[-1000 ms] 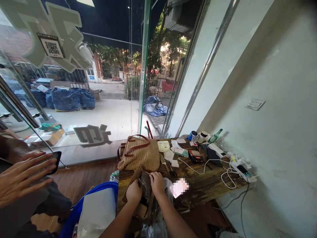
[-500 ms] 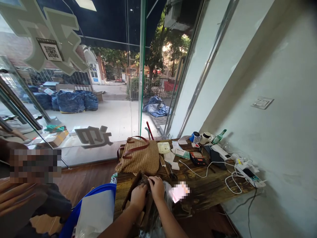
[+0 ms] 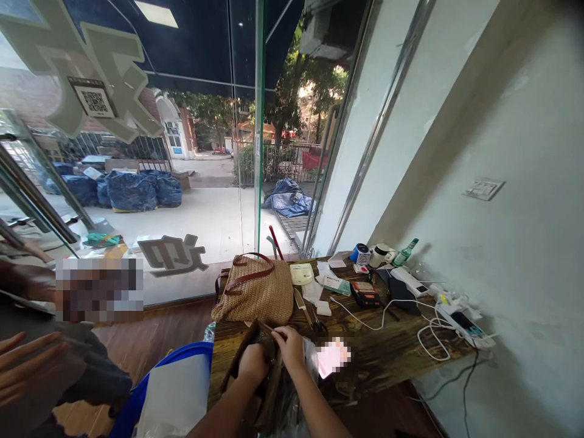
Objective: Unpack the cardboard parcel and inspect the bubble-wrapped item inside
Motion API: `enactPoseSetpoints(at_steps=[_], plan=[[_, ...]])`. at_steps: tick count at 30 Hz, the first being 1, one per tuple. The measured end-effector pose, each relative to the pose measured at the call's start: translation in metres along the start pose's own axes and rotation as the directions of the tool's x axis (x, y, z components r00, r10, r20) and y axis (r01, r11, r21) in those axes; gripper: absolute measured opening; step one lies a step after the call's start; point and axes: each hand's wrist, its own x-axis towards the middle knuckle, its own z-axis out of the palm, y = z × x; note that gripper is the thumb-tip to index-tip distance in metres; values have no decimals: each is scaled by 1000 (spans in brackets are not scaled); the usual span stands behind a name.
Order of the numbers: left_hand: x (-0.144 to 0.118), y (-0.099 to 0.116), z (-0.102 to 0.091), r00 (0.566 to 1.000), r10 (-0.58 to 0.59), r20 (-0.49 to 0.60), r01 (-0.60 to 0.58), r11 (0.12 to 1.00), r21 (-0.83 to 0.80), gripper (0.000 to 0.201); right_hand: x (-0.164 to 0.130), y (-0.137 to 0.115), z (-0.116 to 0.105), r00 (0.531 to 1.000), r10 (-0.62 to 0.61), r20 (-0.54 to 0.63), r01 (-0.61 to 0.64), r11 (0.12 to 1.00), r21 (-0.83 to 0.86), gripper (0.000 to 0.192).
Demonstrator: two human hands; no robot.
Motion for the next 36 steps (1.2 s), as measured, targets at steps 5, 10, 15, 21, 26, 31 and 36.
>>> enactPoseSetpoints(at_steps=[5, 10, 15, 21, 26, 31, 36], plan=[[0, -6, 3, 997, -49, -52, 47, 998, -44, 35, 1, 0, 1, 1000, -8, 18, 8, 999, -38, 18], [-3, 8, -5, 999, 16, 34, -16, 1000, -2, 43, -9, -4, -12, 997, -29, 69, 34, 996, -80, 15], [-26, -1, -20, 988, 94, 122, -100, 994, 44, 35, -22, -10, -22, 965, -85, 249, 166, 931, -324, 24], [-60, -49, -19, 936, 347, 64, -346, 938, -22, 59, -31, 5, -21, 953, -244, 179, 261, 962, -77, 36], [-47, -72, 19, 945, 318, -80, -305, 942, 140, 43, -46, 43, -1, 973, -227, 53, 230, 971, -61, 44], [-31, -60, 45, 881, 299, -368, -180, 929, 324, 73, -56, 50, 17, 977, -165, -136, 165, 986, -11, 43], [-37, -36, 8, 933, 0, -361, -1, 1000, -4, 68, -53, 21, 23, 987, -161, -14, 162, 985, 59, 24]])
